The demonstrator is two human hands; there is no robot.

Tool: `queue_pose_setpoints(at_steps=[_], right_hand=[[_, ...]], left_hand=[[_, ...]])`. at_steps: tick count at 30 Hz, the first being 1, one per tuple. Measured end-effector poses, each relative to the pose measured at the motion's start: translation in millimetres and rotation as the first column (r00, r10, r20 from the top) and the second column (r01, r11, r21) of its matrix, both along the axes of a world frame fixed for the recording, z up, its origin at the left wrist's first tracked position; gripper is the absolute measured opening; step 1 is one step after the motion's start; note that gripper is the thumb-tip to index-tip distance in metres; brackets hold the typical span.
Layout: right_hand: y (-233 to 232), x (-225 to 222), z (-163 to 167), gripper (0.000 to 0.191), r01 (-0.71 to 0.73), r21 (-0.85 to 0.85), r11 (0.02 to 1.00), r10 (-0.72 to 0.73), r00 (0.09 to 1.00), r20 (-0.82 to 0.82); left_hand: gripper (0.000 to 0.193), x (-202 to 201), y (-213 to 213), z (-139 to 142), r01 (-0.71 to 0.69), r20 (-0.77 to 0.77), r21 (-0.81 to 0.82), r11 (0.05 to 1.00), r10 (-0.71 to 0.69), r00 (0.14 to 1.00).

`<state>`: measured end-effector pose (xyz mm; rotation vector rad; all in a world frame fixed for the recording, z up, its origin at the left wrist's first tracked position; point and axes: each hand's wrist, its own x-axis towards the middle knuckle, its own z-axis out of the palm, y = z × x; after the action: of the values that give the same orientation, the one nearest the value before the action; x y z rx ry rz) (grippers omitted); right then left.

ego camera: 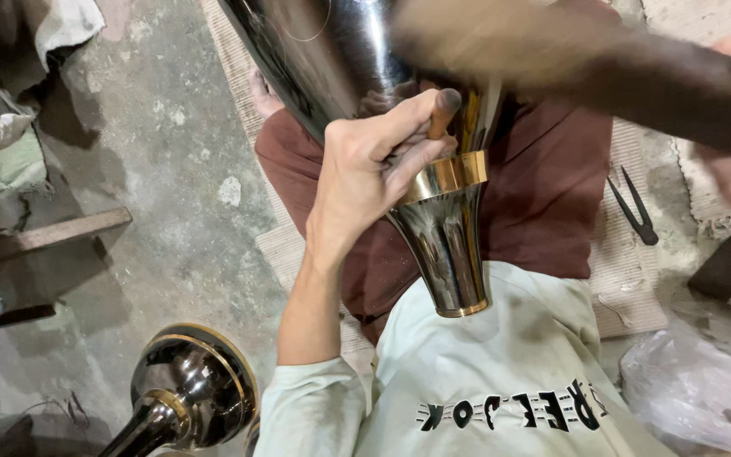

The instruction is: The person sits on the floor and uses a wooden mallet to repeatedly strike a small wooden tool placed on the rim of a large polished metal vase. The person rotates the vase slightly between strikes to work around the circumference.

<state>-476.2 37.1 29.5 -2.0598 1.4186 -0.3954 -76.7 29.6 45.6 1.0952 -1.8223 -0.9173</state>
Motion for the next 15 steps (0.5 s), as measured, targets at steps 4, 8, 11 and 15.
queue_pose_setpoints(at_steps=[4,8,11,15], right_hand=[[29.0,-11.4,-41.9,0.030,0.202,0.144,0.969,-0.196,0.979,-0.055],[50.7,14.1,-45.4,0.030,0.349,0.133,0.928,-0.321,0.928,-0.190],[80.4,28.4,-12.2,0.033,0.328,0.006,0.945,-0.327,0.942,-0.080],[91.2,44.0,-10.8,0.026,0.293,-0.166,0.942,-0.309,0.948,-0.081]], left_hand=[[0.030,1.4,-11.6,10.0,0.113,0.159,-0.019,0.993,-0.108,0.981],[0.032,1.4,-22.0,18.3,0.264,0.153,-0.019,0.964,-0.258,0.954],[0.035,0.6,-33.2,19.9,0.361,0.197,-0.017,0.933,-0.351,0.916],[0.034,-3.2,-45.9,18.7,0.477,0.159,0.002,0.879,-0.471,0.868]])
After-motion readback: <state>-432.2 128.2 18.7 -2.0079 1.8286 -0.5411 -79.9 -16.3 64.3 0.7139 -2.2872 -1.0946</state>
